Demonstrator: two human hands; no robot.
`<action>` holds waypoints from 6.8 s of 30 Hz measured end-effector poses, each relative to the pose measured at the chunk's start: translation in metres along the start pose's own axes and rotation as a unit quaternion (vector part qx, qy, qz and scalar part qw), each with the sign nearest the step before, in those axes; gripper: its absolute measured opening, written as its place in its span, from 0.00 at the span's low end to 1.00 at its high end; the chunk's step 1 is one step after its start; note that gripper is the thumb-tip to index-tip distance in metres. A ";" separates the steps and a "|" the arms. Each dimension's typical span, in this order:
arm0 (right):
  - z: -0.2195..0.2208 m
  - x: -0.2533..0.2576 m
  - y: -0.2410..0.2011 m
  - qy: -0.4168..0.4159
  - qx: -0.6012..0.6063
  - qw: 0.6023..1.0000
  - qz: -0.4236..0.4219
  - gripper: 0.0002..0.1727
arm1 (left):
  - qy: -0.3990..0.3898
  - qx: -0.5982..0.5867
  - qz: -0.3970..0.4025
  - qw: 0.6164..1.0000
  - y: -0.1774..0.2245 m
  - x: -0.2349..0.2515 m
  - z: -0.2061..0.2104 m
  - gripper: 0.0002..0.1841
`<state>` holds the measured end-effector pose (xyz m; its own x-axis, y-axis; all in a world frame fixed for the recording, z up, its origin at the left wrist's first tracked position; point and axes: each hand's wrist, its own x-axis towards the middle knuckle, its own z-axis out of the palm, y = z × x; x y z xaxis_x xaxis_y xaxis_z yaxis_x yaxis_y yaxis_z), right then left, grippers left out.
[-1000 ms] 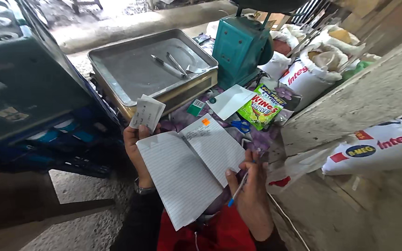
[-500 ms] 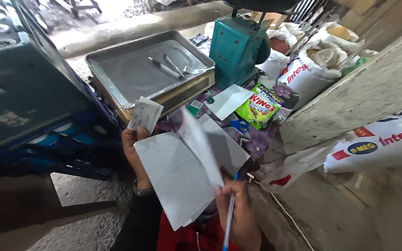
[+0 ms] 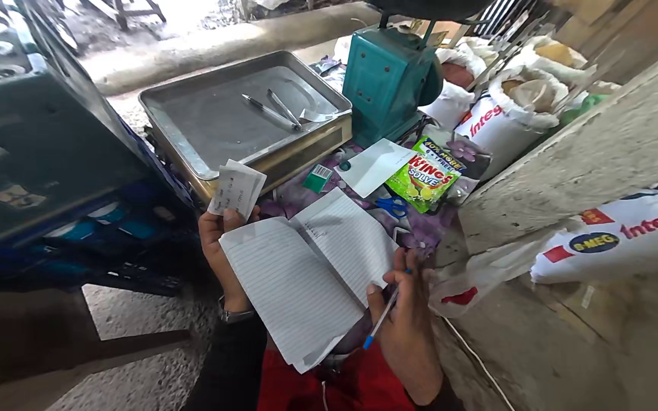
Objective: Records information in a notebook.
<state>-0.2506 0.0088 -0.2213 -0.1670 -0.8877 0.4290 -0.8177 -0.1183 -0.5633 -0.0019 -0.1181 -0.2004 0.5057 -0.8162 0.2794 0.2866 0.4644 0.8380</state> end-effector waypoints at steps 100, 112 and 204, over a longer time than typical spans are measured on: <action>0.000 -0.005 -0.025 0.023 0.300 0.953 -0.038 0.14 | 0.023 0.018 0.002 1.000 0.002 0.000 0.002 0.09; 0.003 0.005 -0.001 -0.002 0.001 0.999 0.032 0.21 | 0.012 0.016 0.005 1.000 0.000 0.000 0.000 0.09; 0.022 0.101 -0.022 -0.199 0.387 0.900 0.011 0.11 | -0.190 0.242 -0.053 0.950 0.017 -0.028 0.008 0.16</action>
<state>-0.2376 -0.0882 -0.1810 0.1580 -0.9643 0.2123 -0.1613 -0.2373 -0.9579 -0.0178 -0.0904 -0.1904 0.1383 -0.9574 0.2534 -0.1342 0.2353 0.9626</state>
